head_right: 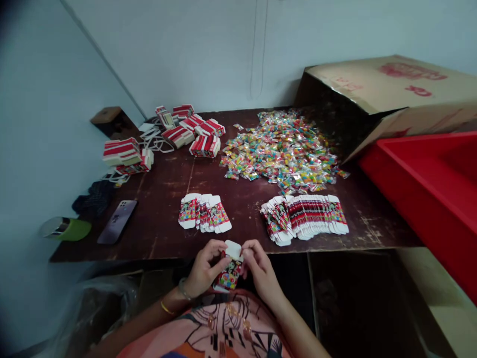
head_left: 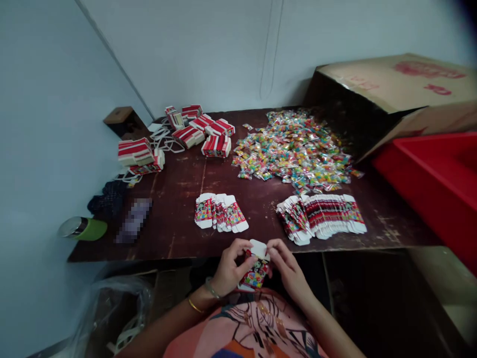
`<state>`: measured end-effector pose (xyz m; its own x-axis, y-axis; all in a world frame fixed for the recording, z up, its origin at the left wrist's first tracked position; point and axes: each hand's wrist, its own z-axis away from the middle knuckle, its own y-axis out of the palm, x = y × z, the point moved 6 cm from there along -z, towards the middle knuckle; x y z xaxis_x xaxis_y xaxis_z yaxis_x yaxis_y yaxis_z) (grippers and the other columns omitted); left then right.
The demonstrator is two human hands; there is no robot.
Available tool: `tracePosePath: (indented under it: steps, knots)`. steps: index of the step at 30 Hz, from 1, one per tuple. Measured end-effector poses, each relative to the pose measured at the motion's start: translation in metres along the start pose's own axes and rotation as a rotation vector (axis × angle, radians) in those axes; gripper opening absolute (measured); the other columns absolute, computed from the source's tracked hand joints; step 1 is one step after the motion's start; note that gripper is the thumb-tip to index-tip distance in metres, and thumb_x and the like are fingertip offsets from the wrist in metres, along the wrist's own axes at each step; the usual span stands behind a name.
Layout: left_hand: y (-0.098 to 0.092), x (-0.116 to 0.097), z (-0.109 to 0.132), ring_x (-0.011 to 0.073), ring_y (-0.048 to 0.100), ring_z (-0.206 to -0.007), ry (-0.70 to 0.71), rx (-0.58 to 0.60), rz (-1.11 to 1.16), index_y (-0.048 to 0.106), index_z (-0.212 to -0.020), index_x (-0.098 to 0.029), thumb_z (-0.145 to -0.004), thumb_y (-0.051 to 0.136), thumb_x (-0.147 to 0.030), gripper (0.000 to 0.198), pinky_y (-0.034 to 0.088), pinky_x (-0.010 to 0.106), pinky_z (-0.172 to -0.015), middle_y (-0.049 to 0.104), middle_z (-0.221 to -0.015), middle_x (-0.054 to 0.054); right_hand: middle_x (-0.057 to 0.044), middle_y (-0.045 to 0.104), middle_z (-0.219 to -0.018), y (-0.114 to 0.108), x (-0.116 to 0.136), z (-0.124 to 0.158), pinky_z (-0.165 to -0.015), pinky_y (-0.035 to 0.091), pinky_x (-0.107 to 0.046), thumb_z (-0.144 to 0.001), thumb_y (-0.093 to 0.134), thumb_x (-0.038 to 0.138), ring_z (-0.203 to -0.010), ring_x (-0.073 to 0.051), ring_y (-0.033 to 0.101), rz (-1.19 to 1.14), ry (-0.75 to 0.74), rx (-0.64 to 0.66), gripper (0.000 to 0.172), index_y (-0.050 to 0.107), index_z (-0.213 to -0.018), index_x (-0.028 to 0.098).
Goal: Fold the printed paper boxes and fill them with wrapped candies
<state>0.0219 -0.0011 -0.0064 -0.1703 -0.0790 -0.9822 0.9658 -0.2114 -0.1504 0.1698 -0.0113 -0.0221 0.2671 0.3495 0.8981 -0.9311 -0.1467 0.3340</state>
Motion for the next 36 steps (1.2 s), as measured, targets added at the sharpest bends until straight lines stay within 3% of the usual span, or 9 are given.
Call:
tracePosePath:
  steps: [3, 6, 12, 18, 21, 23, 27, 32, 36]
  knots:
    - [-0.001, -0.002, 0.006, 0.0146, 0.061, -0.073, -0.003, 0.065, -0.076, 0.062, -0.093, -0.016, -0.079, 0.065, -0.032, 0.021, 0.047, 0.024, -0.07, 0.066, -0.081, 0.003, 0.003, 0.051, -0.07, 0.004, -0.023, 0.006, -0.048, 0.039, -0.017, -0.083, 0.061, 0.048, -0.052, -0.007, 0.045, -0.27, 0.237, 0.105, 0.03, 0.054, -0.086, 0.019]
    - [-0.004, -0.002, 0.013, 0.016, 0.062, -0.073, -0.008, 0.089, -0.083, 0.068, -0.085, -0.016, -0.081, 0.062, -0.032, 0.017, 0.047, 0.025, -0.072, 0.07, -0.079, 0.004, 0.002, 0.054, -0.075, 0.01, -0.02, 0.012, -0.052, 0.04, -0.017, -0.079, 0.068, 0.041, -0.054, -0.006, 0.045, -0.262, 0.309, 0.254, 0.029, 0.058, -0.094, 0.018]
    - [-0.012, 0.012, 0.018, 0.0164, 0.06, -0.073, -0.228, 0.002, 0.106, 0.07, -0.08, -0.014, -0.08, 0.064, -0.034, 0.021, 0.045, 0.025, -0.072, 0.07, -0.078, 0.005, 0.002, 0.055, -0.076, 0.013, 0.004, 0.01, -0.057, 0.045, -0.021, -0.081, 0.063, 0.046, -0.063, -0.01, 0.049, 0.013, 0.119, 0.214, 0.031, 0.063, -0.094, 0.018]
    - [0.013, 0.023, 0.022, 0.0144, 0.061, -0.081, -0.505, 0.137, 0.769, 0.048, -0.128, -0.024, -0.071, 0.071, -0.021, 0.062, 0.043, 0.026, -0.077, 0.067, -0.089, 0.001, 0.0, 0.062, -0.08, 0.018, 0.005, 0.005, -0.068, 0.047, -0.024, -0.08, 0.066, 0.036, -0.071, -0.012, 0.055, 0.206, 0.019, 0.166, 0.023, 0.065, -0.092, 0.017]
    - [0.031, 0.033, 0.026, 0.0171, 0.061, -0.081, -0.679, 0.315, 0.864, 0.061, -0.11, -0.016, -0.067, 0.068, -0.019, 0.044, 0.043, 0.029, -0.077, 0.067, -0.089, 0.005, -0.001, 0.063, -0.081, 0.021, 0.016, -0.001, -0.066, 0.047, -0.025, -0.081, 0.064, 0.031, -0.07, -0.013, 0.057, 0.37, -0.014, 0.238, 0.018, 0.07, -0.089, 0.017]
    - [0.036, 0.041, 0.026, 0.0179, 0.061, -0.076, -0.733, 0.332, 0.858, 0.066, -0.094, -0.011, -0.066, 0.066, -0.022, 0.03, 0.042, 0.03, -0.076, 0.068, -0.082, 0.006, -0.002, 0.063, -0.081, 0.024, 0.025, -0.003, -0.067, 0.047, -0.026, -0.084, 0.06, 0.031, -0.071, -0.014, 0.058, 0.524, -0.099, 0.274, 0.018, 0.073, -0.086, 0.019]
    - [0.036, 0.051, 0.021, 0.0183, 0.06, -0.081, -0.695, 0.212, 0.84, 0.067, -0.087, -0.01, -0.07, 0.066, -0.03, 0.026, 0.041, 0.03, -0.081, 0.068, -0.081, 0.005, -0.004, 0.063, -0.079, 0.027, 0.028, -0.004, -0.071, 0.046, -0.027, -0.093, 0.05, 0.033, -0.076, -0.015, 0.059, 0.667, -0.23, 0.227, 0.031, 0.075, -0.08, 0.019]
    - [0.034, 0.044, 0.028, 0.0242, 0.059, -0.102, -0.62, 0.319, 0.92, 0.064, -0.107, -0.014, -0.072, 0.065, -0.032, 0.04, 0.041, 0.036, -0.091, 0.068, -0.102, 0.009, -0.005, 0.066, -0.084, 0.018, 0.013, -0.016, -0.071, 0.049, -0.027, -0.085, 0.063, 0.033, -0.076, -0.016, 0.062, 0.582, -0.151, 0.204, 0.019, 0.075, -0.091, 0.019]
    - [0.026, 0.057, 0.038, 0.0215, 0.062, -0.099, -0.603, 0.302, 0.838, 0.06, -0.116, -0.018, -0.074, 0.071, -0.032, 0.046, 0.041, 0.035, -0.093, 0.067, -0.103, 0.007, -0.005, 0.068, -0.088, 0.019, 0.014, -0.013, -0.075, 0.049, -0.028, -0.089, 0.057, 0.031, -0.082, -0.016, 0.062, 0.666, -0.262, 0.289, 0.021, 0.074, -0.097, 0.02]
